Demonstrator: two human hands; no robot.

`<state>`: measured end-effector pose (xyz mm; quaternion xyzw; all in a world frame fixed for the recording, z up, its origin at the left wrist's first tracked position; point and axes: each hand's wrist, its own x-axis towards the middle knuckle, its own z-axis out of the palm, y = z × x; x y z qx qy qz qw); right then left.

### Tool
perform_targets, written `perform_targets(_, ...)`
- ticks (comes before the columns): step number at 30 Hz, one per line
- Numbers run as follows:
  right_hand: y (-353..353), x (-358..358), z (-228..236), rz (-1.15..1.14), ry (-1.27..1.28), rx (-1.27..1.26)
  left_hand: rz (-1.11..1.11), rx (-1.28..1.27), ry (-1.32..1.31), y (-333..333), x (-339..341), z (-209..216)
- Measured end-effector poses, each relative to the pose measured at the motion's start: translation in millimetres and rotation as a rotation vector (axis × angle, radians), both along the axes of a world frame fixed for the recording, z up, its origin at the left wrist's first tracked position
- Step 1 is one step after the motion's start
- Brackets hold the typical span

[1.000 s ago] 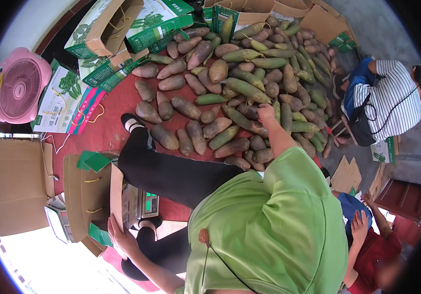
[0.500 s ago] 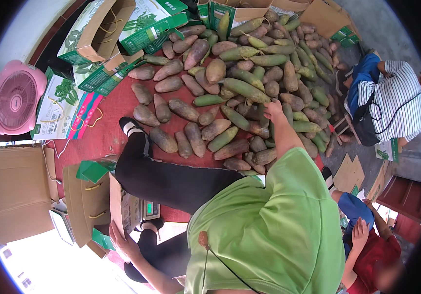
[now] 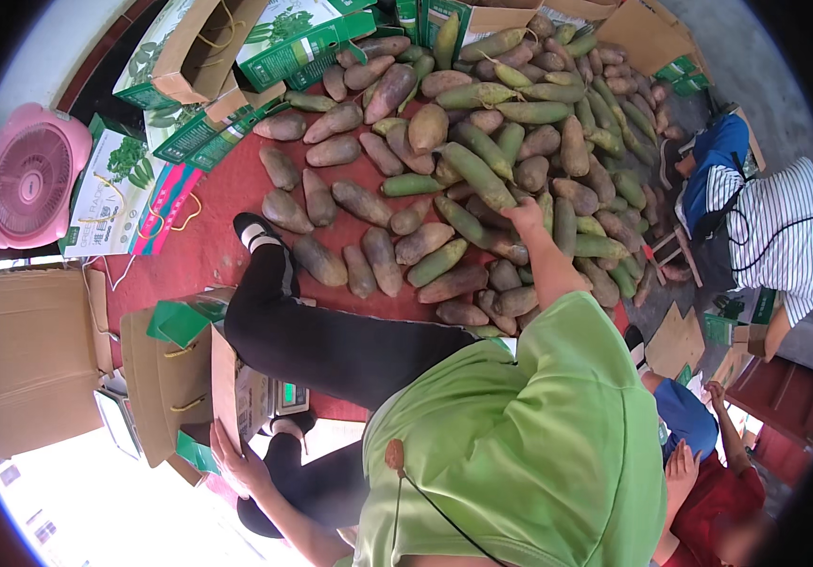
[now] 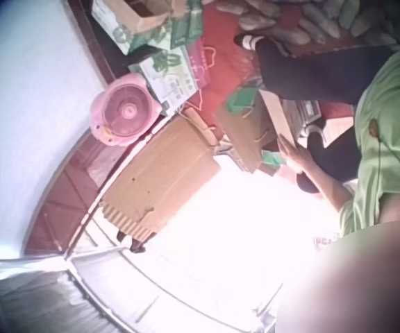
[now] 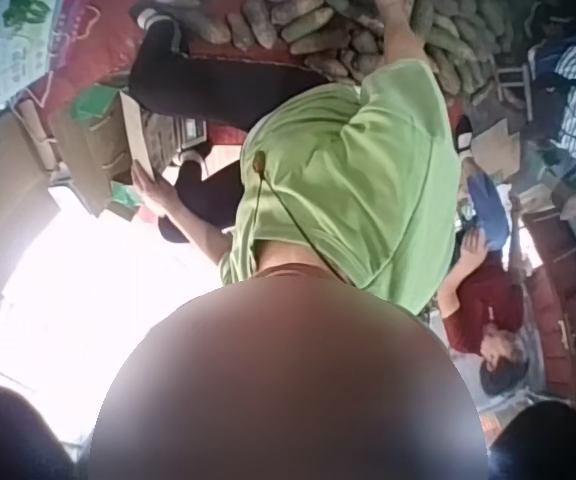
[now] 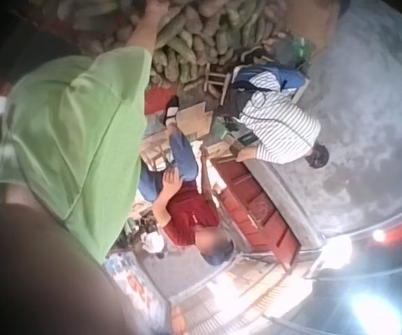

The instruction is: Sort agricultural products from a pile into cardboard boxes and weigh them on a scale.

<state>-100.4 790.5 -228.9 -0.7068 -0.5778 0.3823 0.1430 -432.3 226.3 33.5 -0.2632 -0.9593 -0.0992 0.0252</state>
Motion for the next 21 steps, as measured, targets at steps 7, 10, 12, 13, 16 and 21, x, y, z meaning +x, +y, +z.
perform_targets(7, -57, -42, 27, 0.384, -0.294, -0.012, -0.023, 0.012, 0.035, 1, -2, -3)
perform_targets(10, -61, -56, 34, 0.207, -0.345, 0.123, -0.009, 0.015, 0.035, 1, -1, -3)
perform_targets(12, -50, -59, 29, 0.199, -0.339, 0.110, -0.005, 0.019, 0.039, -1, -1, -3)
perform_targets(13, -46, -58, 27, 0.186, -0.335, 0.098, -0.020, 0.019, 0.045, -3, -1, -3)
perform_targets(16, -38, -61, 16, 0.190, -0.172, -0.080, -0.005, 0.033, 0.076, -7, 0, -5)
perform_targets(21, -38, -92, 45, 0.289, -0.594, -0.132, 0.040, 0.048, 0.010, -4, -2, -1)
